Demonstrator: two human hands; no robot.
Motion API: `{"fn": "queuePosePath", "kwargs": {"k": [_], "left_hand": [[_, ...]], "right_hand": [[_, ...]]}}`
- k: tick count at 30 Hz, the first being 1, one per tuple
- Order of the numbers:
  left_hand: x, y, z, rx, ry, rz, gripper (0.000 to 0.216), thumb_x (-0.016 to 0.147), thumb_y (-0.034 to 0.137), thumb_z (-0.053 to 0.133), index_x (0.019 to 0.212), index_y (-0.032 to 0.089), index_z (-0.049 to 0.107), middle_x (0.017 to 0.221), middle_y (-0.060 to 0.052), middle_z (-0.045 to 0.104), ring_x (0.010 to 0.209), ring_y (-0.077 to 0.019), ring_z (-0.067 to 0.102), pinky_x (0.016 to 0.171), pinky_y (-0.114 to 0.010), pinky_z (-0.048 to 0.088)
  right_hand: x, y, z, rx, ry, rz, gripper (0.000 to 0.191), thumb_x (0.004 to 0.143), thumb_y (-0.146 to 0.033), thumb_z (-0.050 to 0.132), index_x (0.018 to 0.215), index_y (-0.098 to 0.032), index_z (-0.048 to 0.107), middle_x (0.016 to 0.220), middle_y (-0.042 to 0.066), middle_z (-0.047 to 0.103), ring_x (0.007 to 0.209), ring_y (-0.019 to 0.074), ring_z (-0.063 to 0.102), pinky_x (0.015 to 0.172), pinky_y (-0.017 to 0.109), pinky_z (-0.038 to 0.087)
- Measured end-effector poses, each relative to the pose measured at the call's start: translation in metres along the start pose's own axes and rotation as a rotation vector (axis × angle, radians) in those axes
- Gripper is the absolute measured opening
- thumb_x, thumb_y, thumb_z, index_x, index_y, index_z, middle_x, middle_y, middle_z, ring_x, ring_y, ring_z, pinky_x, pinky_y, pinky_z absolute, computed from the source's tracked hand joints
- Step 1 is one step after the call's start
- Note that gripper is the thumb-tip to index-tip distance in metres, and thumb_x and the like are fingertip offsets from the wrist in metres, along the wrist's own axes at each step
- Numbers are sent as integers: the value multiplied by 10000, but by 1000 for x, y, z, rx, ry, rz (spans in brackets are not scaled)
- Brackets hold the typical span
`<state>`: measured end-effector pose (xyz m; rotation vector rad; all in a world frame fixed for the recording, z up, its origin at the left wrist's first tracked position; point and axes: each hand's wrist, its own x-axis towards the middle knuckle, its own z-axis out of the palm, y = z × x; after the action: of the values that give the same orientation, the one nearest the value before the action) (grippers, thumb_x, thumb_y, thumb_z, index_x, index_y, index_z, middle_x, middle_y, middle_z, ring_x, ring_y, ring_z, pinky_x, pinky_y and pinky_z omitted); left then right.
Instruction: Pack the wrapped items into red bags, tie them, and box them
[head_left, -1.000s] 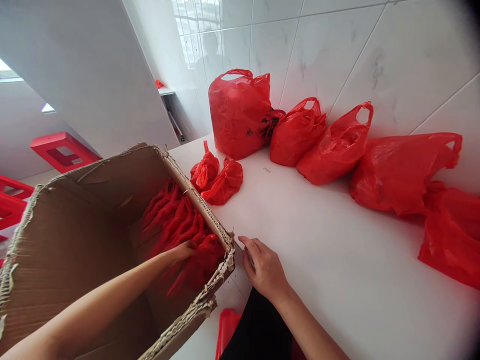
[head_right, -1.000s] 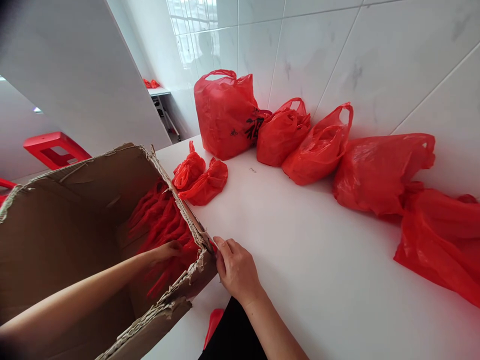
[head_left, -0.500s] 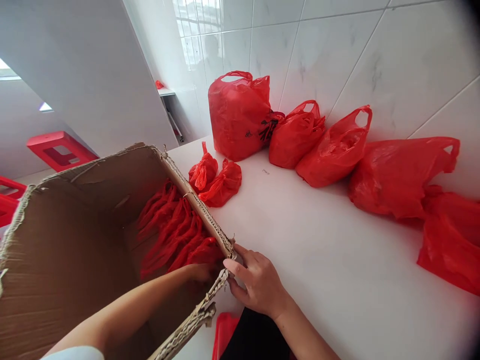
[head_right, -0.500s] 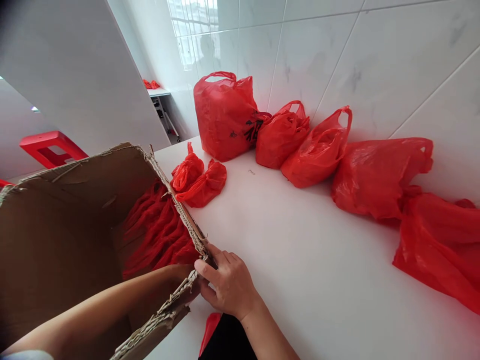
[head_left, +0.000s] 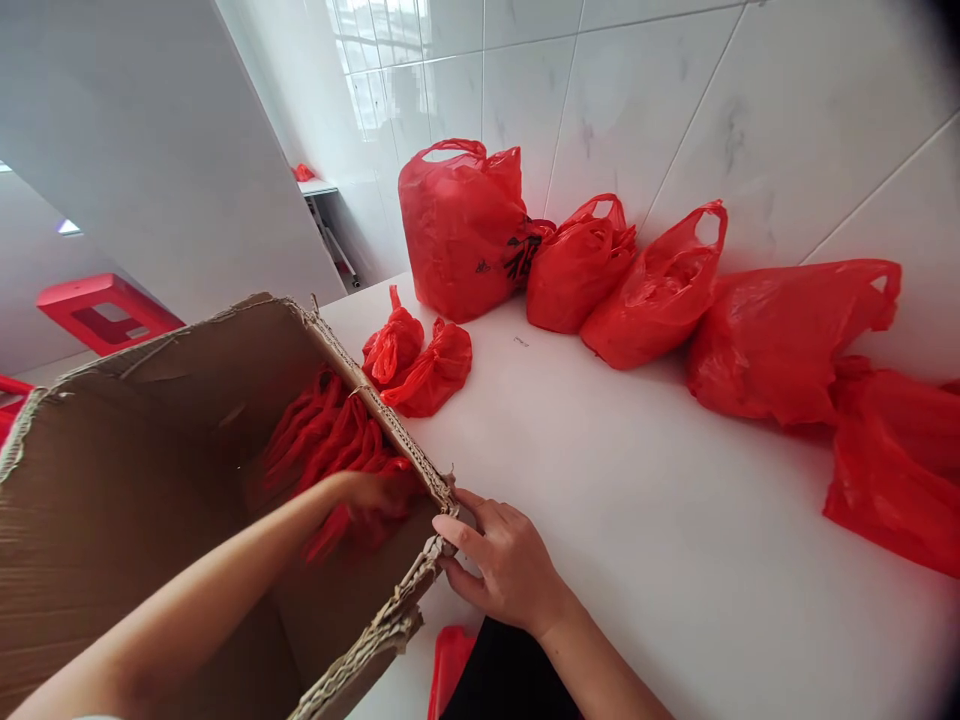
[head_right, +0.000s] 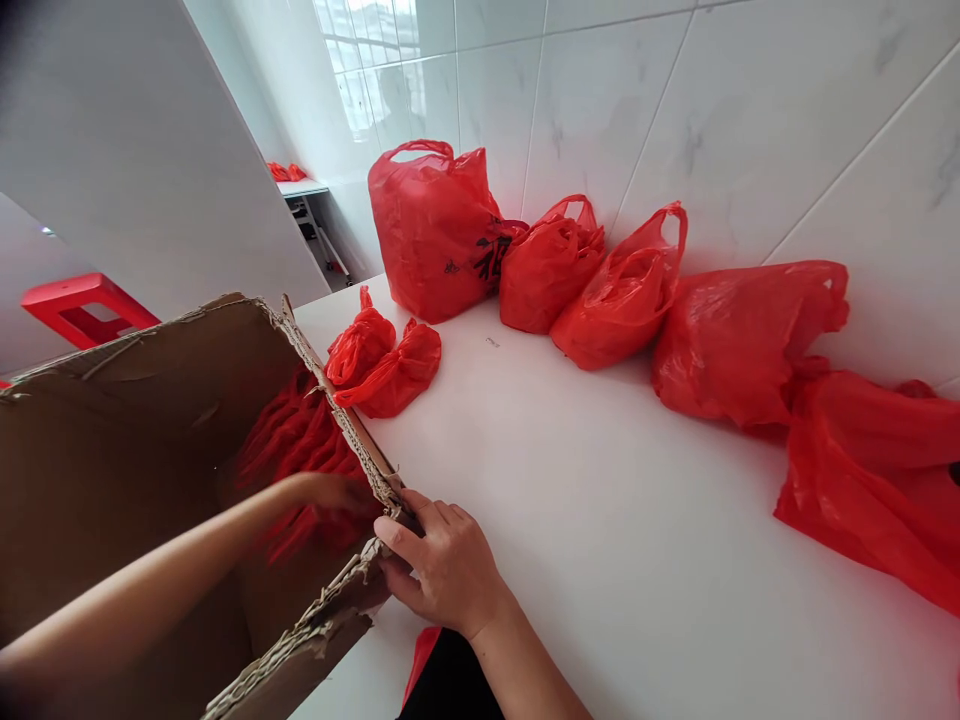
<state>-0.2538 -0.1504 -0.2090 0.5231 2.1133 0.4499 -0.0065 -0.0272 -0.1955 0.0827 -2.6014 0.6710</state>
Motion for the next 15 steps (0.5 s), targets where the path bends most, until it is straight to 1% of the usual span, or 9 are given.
{"fn": "queuePosePath", "kwargs": {"k": [2, 4, 5, 6, 7, 9, 11, 12, 15], "left_hand": [[-15, 17, -50, 176, 222, -59, 297, 884, 347, 599, 1089, 133, 617, 1094, -63, 631, 955, -231, 623, 818, -420, 529], [-36, 39, -97, 322, 507, -57, 313, 891, 385, 573, 1086, 142, 610, 1135, -94, 616, 1063, -253, 579, 919, -495, 458], [-47, 52, -115, 378, 645, -34, 363, 914, 428, 509, 1095, 127, 602, 1154, -122, 606, 1120, -291, 541, 954, -556, 400], [-57, 66, -127, 424, 776, 5, 435, 943, 465, 409, 1134, 114, 580, 1186, -149, 589, 1169, -335, 499, 961, -602, 355], [-64, 80, -132, 460, 879, 57, 490, 960, 488, 319, 1184, 120, 553, 1225, -161, 572, 1197, -351, 472, 965, -602, 337], [-68, 108, -123, 518, 981, 191, 505, 967, 490, 243, 1239, 171, 526, 1240, -129, 589, 1190, -319, 488, 974, -515, 353], [-56, 132, -100, 556, 944, 309, 426, 947, 476, 319, 1155, 226, 595, 1110, -83, 672, 1062, -278, 584, 907, -413, 413], [-45, 141, -87, 569, 907, 352, 397, 928, 481, 374, 1091, 227, 631, 1054, -82, 692, 1024, -282, 606, 877, -397, 428], [-9, 160, -62, 557, 828, 384, 354, 858, 454, 550, 1012, 154, 657, 1023, -133, 689, 993, -315, 619, 837, -423, 448]], "right_hand": [[0, 0, 0, 7, -2, 2, 374, 838, -266, 589, 1209, -283, 548, 1321, 92, 541, 944, 207, 608, 799, 344, 494], [0, 1, 1, 11, 0, 5, 382, 842, -270, 587, 1221, -290, 547, 1319, 92, 541, 946, 207, 608, 800, 347, 495], [-1, 1, 1, 10, 5, 7, 386, 844, -270, 585, 1227, -292, 546, 1321, 92, 540, 948, 207, 608, 801, 349, 495], [-1, 2, 2, 9, 11, 7, 388, 846, -270, 581, 1232, -294, 545, 1323, 93, 538, 950, 206, 608, 803, 349, 495], [-1, 2, 3, 7, 20, 4, 389, 848, -267, 577, 1235, -294, 546, 1322, 95, 539, 952, 204, 608, 803, 348, 495], [-2, 2, 4, 3, 38, -3, 389, 847, -251, 568, 1233, -289, 549, 1310, 96, 547, 955, 202, 608, 797, 343, 496], [-2, 2, 5, -1, 52, -11, 394, 839, -234, 559, 1229, -282, 551, 1284, 97, 562, 951, 202, 609, 787, 339, 498], [-2, 2, 5, -3, 56, -15, 400, 834, -229, 556, 1231, -281, 551, 1270, 97, 570, 944, 201, 610, 782, 339, 498], [-2, 1, 5, -17, 58, -23, 419, 828, -232, 553, 1243, -285, 546, 1244, 97, 584, 923, 201, 612, 777, 343, 500]]}}
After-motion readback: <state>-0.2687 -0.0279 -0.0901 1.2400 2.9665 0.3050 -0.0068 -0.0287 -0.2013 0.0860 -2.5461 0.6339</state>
